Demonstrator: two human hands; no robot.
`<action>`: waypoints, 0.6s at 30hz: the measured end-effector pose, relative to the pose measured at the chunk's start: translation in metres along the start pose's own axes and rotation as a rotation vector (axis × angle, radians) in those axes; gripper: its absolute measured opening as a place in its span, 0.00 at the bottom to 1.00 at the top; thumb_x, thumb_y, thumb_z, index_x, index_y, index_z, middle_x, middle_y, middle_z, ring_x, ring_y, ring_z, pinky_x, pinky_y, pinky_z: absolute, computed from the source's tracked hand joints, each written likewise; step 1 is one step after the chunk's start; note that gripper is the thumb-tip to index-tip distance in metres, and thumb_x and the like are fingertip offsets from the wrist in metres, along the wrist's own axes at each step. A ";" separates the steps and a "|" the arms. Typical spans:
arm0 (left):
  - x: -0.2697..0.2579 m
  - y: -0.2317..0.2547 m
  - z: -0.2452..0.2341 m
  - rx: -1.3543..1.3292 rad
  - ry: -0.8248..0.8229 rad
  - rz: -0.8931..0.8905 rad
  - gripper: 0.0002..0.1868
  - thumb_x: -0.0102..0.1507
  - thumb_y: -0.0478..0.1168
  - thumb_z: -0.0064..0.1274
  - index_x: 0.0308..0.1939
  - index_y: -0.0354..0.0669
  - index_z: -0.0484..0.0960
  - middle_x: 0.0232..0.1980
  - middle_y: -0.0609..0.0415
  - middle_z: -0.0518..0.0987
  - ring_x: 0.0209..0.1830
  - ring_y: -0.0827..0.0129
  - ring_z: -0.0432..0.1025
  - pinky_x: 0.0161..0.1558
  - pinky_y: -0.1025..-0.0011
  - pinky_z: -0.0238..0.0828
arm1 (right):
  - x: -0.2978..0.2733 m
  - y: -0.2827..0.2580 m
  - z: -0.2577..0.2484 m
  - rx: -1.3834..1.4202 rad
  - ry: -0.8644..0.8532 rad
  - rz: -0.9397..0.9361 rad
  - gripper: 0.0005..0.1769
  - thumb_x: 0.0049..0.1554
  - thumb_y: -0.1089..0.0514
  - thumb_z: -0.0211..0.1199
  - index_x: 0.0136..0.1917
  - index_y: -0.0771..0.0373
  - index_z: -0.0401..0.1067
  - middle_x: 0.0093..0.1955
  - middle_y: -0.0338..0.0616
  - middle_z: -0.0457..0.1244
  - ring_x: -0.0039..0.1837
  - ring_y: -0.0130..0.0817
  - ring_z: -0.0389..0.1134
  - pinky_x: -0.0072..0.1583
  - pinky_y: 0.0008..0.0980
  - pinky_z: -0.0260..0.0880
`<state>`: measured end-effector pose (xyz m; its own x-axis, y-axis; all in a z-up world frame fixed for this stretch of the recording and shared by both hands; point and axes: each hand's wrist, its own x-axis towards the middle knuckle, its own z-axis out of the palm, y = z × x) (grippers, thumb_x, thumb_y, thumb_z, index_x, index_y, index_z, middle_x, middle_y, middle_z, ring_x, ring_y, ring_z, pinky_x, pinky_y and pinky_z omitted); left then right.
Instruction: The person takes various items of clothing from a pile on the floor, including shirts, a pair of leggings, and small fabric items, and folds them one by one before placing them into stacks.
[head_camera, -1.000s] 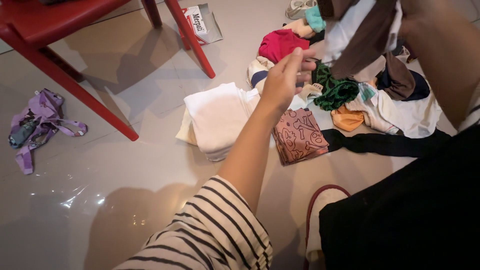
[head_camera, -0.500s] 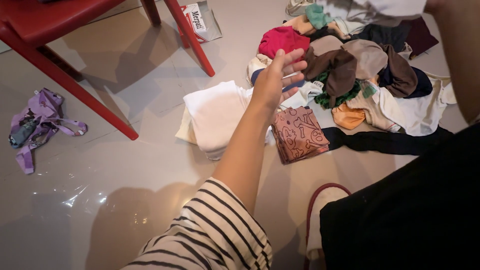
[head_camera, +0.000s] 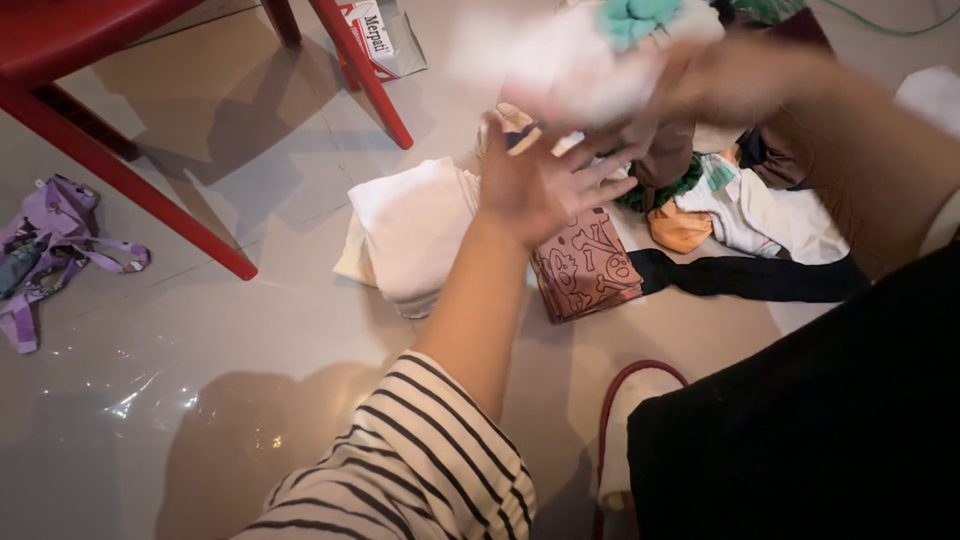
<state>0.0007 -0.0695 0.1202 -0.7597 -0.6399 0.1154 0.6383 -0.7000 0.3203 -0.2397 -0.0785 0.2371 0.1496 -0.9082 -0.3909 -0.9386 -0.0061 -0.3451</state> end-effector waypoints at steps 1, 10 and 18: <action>-0.006 0.000 -0.010 -0.025 -0.087 0.050 0.48 0.64 0.77 0.27 0.76 0.47 0.59 0.73 0.42 0.66 0.70 0.47 0.64 0.70 0.50 0.58 | -0.004 -0.011 0.020 -0.016 -0.056 -0.491 0.14 0.60 0.57 0.66 0.58 0.58 0.83 0.68 0.55 0.63 0.70 0.58 0.57 0.71 0.65 0.57; -0.016 -0.011 -0.021 -0.091 -0.184 0.147 0.37 0.67 0.63 0.37 0.73 0.46 0.64 0.70 0.44 0.70 0.67 0.52 0.66 0.69 0.53 0.62 | -0.027 -0.006 0.118 1.739 -0.259 -0.476 0.27 0.66 0.54 0.61 0.73 0.70 0.61 0.72 0.62 0.62 0.75 0.53 0.61 0.70 0.55 0.62; -0.043 0.007 -0.061 0.310 0.222 0.056 0.26 0.67 0.49 0.47 0.68 0.47 0.72 0.63 0.47 0.77 0.59 0.58 0.73 0.63 0.59 0.71 | -0.018 0.006 0.154 1.888 -0.259 -0.009 0.31 0.62 0.58 0.58 0.75 0.70 0.60 0.70 0.57 0.64 0.68 0.47 0.68 0.68 0.48 0.68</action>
<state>0.0458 -0.0662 0.0599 -0.6576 -0.7513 -0.0553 0.5841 -0.5549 0.5923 -0.1999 0.0018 0.1106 0.3563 -0.8334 -0.4226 0.5502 0.5527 -0.6259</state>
